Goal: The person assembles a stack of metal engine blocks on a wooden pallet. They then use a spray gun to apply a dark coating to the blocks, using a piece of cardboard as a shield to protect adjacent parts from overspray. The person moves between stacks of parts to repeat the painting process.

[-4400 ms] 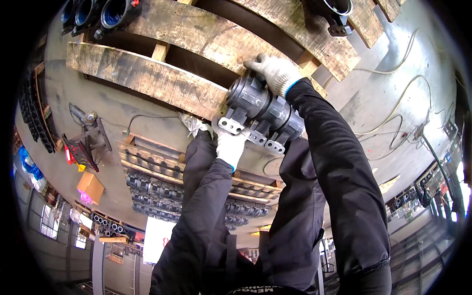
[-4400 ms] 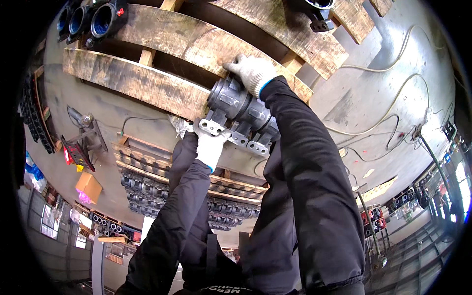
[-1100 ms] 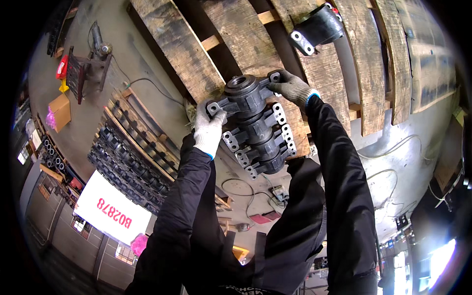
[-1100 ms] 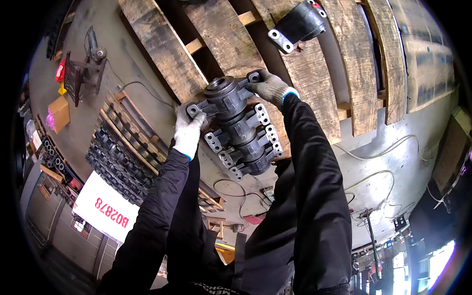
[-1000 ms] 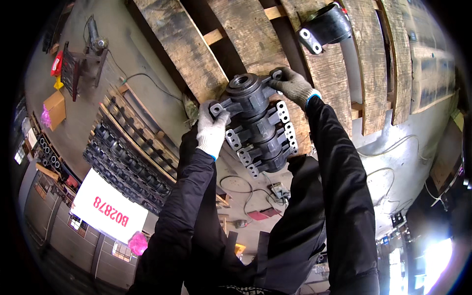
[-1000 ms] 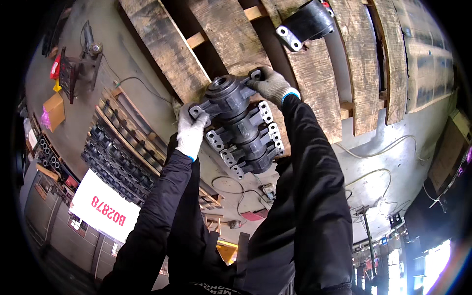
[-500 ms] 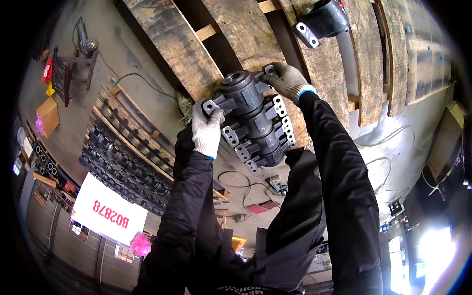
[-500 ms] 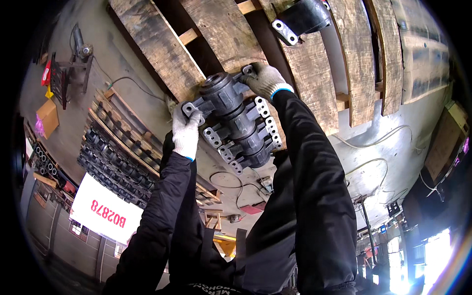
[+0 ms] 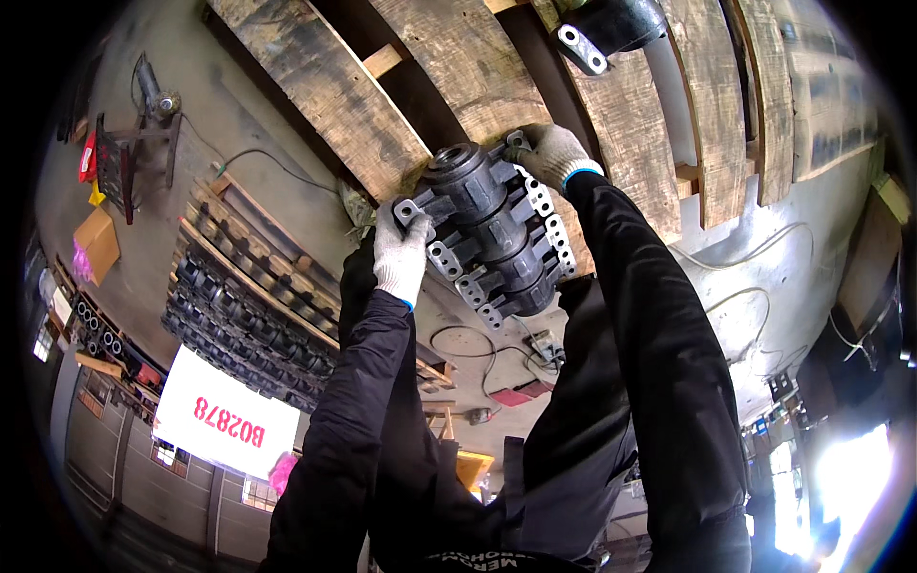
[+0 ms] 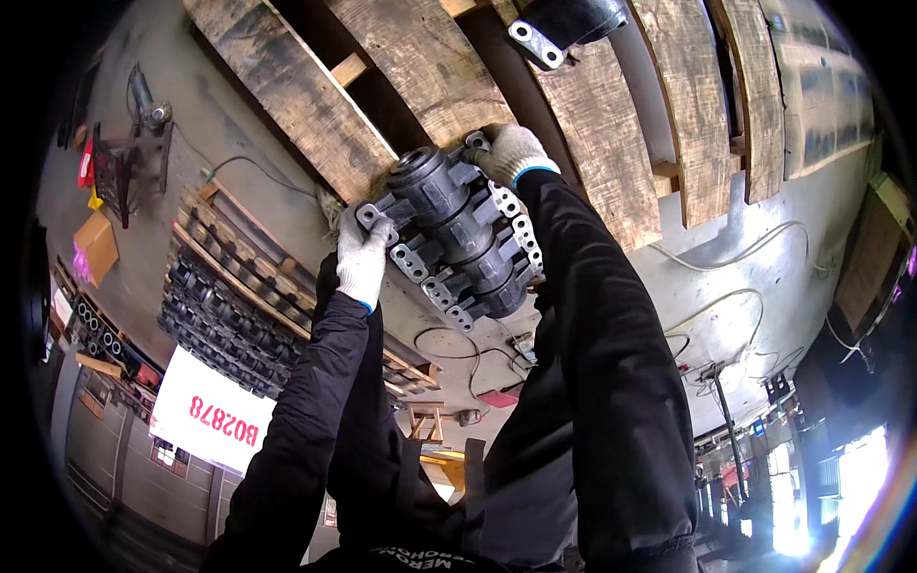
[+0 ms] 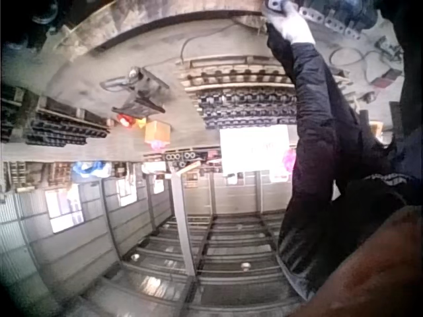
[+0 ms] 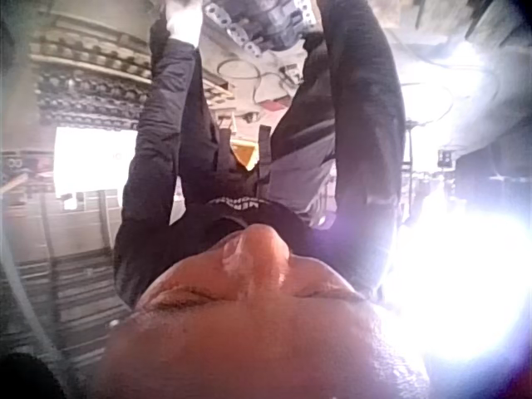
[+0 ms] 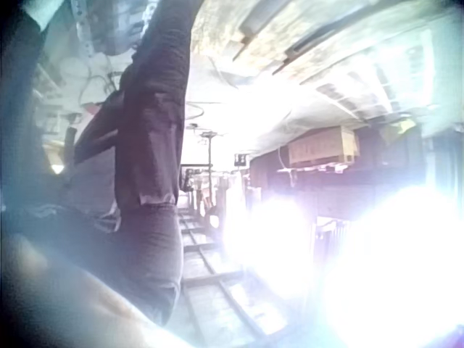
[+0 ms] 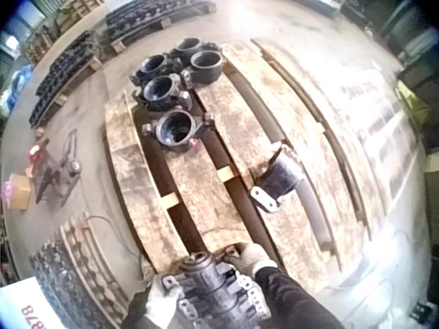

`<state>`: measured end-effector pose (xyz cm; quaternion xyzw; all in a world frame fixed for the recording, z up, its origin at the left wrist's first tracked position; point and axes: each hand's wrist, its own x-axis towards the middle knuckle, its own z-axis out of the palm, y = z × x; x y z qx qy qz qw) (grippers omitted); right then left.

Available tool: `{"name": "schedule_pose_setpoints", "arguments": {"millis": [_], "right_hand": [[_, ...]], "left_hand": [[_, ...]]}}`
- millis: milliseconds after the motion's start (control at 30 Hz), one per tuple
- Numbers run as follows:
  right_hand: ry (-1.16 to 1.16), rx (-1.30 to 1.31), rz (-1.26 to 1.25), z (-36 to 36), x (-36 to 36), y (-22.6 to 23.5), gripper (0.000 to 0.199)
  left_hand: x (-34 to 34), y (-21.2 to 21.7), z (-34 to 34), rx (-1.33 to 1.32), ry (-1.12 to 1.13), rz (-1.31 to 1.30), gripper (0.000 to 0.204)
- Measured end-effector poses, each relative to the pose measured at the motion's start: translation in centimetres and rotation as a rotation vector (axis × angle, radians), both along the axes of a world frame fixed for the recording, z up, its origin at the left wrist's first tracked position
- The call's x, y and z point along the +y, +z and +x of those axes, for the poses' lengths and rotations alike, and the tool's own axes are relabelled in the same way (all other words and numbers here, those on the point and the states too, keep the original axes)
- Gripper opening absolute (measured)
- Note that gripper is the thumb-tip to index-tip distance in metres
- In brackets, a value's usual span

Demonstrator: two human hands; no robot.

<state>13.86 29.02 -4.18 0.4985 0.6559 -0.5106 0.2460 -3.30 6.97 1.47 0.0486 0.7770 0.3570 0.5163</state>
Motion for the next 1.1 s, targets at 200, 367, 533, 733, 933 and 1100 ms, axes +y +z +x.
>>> {"name": "schedule_pose_setpoints", "arguments": {"millis": [200,367,533,733,933,1100], "right_hand": [[0.1,-0.002,0.214,-0.7,-0.7,0.0,0.036],[0.164,0.137,0.206,-0.2,-1.2,-0.1,0.06],[0.142,0.127,0.173,-1.1,-1.5,0.8,0.053],[0.213,-0.015,0.124,-0.9,-1.4,1.7,0.079],[-0.072,0.089,0.358,2.7,-5.2,7.9,0.081],[-0.155,-0.214,0.304,9.2,-6.2,15.1,0.073]], "left_hand": [[-2.8,-2.0,0.3,0.016,-0.001,0.007,0.069],[-2.8,-2.0,0.1,-0.054,-0.105,-0.078,0.094],[-3.3,-1.6,0.1,-0.042,-0.129,-0.035,0.1],[-1.3,-0.2,-0.5,0.029,-0.292,-0.17,0.1],[0.3,0.5,-3.4,0.067,-0.469,-0.298,0.107],[1.4,3.1,-8.2,0.151,-0.456,-0.152,0.097]]}}
